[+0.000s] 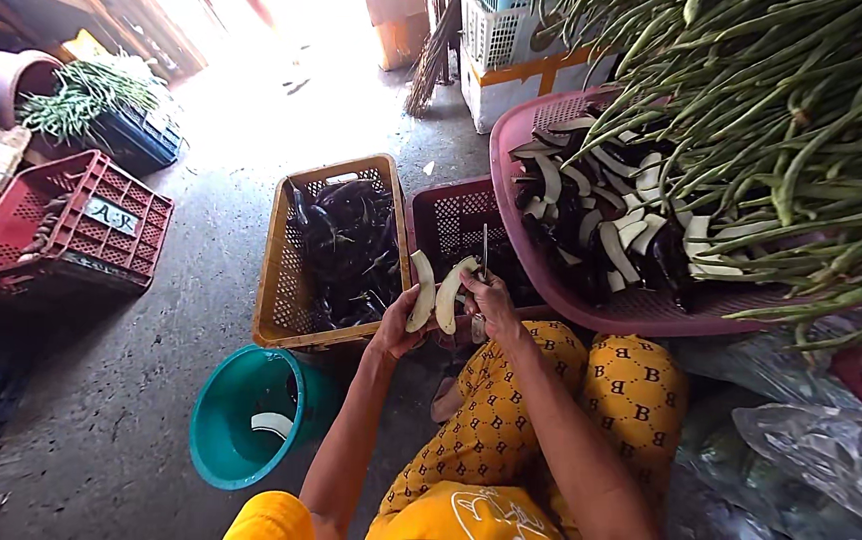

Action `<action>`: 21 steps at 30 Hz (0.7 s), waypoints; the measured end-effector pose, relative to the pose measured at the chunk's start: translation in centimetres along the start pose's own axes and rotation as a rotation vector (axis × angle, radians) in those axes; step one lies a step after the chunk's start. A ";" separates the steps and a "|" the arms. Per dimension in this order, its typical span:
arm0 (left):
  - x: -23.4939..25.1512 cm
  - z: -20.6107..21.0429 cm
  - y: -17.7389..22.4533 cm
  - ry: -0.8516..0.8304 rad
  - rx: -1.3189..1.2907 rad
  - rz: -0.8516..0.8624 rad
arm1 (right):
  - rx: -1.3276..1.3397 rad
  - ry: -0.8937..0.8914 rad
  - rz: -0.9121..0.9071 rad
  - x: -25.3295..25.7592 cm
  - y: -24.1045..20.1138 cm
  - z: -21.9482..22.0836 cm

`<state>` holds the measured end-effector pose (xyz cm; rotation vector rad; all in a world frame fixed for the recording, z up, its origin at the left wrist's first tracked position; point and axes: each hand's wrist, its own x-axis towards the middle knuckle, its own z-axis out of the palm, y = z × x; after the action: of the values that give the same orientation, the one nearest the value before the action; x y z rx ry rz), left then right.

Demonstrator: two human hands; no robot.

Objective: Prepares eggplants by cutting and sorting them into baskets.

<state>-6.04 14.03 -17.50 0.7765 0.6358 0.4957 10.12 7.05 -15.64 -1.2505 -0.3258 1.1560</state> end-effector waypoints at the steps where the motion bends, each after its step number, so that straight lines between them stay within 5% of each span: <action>1: 0.0 0.0 0.0 -0.004 0.084 0.025 | -0.010 -0.009 0.002 0.0 0.0 0.0; 8: 0.1 -0.1 -0.3 0.109 0.326 0.075 | -0.195 -0.140 0.003 -0.1 0.5 0.4; 15: -0.4 -0.9 -2.2 0.614 -0.031 0.134 | -0.513 -0.069 0.104 -0.3 1.2 0.6; 21: -0.4 -0.5 -5.2 0.772 -0.220 0.169 | -1.094 -0.100 0.079 -4.2 1.9 1.9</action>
<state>-5.74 10.81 -21.60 0.4118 1.2084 1.0216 5.94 4.45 -15.00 -2.1518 -1.0842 1.1199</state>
